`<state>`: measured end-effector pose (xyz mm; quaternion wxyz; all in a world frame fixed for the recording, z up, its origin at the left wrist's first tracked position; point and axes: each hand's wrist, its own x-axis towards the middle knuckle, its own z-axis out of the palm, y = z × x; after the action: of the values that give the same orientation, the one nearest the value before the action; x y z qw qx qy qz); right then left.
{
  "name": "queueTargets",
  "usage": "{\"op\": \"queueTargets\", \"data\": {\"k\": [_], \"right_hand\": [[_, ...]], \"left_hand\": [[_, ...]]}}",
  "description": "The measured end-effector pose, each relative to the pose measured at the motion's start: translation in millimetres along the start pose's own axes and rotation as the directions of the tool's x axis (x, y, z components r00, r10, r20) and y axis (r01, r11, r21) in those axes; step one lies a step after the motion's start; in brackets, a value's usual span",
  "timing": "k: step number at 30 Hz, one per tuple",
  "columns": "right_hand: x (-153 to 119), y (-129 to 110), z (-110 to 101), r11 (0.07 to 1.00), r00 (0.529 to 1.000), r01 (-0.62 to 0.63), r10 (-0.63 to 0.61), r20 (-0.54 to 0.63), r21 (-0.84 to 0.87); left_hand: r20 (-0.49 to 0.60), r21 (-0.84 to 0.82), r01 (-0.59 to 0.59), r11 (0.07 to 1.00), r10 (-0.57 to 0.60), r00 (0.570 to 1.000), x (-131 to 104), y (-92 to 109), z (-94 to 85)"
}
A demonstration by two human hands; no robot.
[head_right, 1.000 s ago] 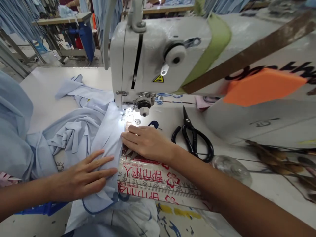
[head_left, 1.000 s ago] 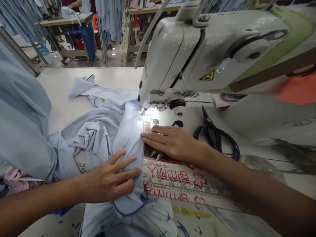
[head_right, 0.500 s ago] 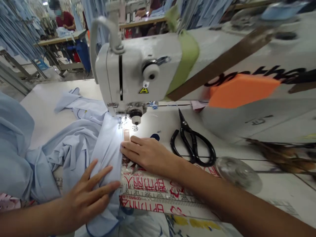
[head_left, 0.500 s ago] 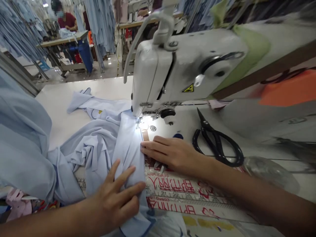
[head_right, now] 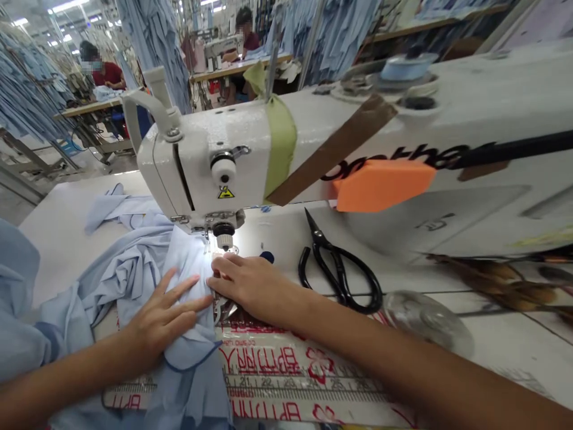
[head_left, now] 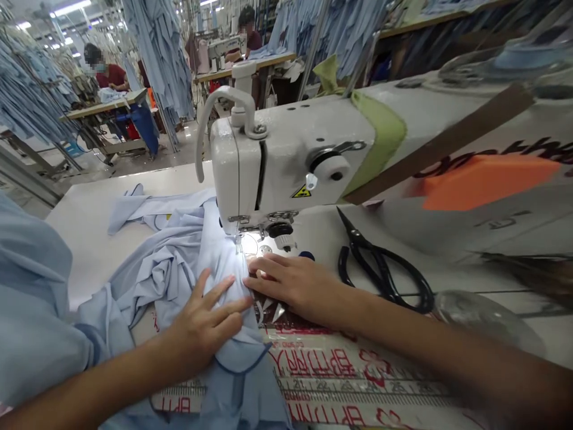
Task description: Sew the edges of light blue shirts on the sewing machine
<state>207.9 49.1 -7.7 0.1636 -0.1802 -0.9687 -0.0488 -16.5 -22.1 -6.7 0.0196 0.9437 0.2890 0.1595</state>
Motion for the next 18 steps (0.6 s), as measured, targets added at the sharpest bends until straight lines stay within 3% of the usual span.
{"op": "queueTargets", "data": {"k": [6,12,16,18], "right_hand": [[3,8,9,0.991,0.996,-0.077,0.072,-0.048,-0.111],[2,7,7,0.985,0.994,-0.108,0.108,-0.004,-0.133],[1,5,6,0.989,0.990,-0.142,0.141,-0.012,-0.050],[0,4,7,0.985,0.985,-0.170,0.169,-0.027,-0.027]], "left_hand": [[0.026,-0.020,-0.020,1.000,0.020,0.999,14,-25,-0.1],[-0.014,-0.057,-0.033,0.998,0.032,0.999,15,-41,3.1],[0.012,-0.053,-0.044,0.998,0.044,0.999,19,-38,-1.0],[0.024,-0.048,0.007,0.999,-0.005,1.000,25,-30,-4.2]]}}
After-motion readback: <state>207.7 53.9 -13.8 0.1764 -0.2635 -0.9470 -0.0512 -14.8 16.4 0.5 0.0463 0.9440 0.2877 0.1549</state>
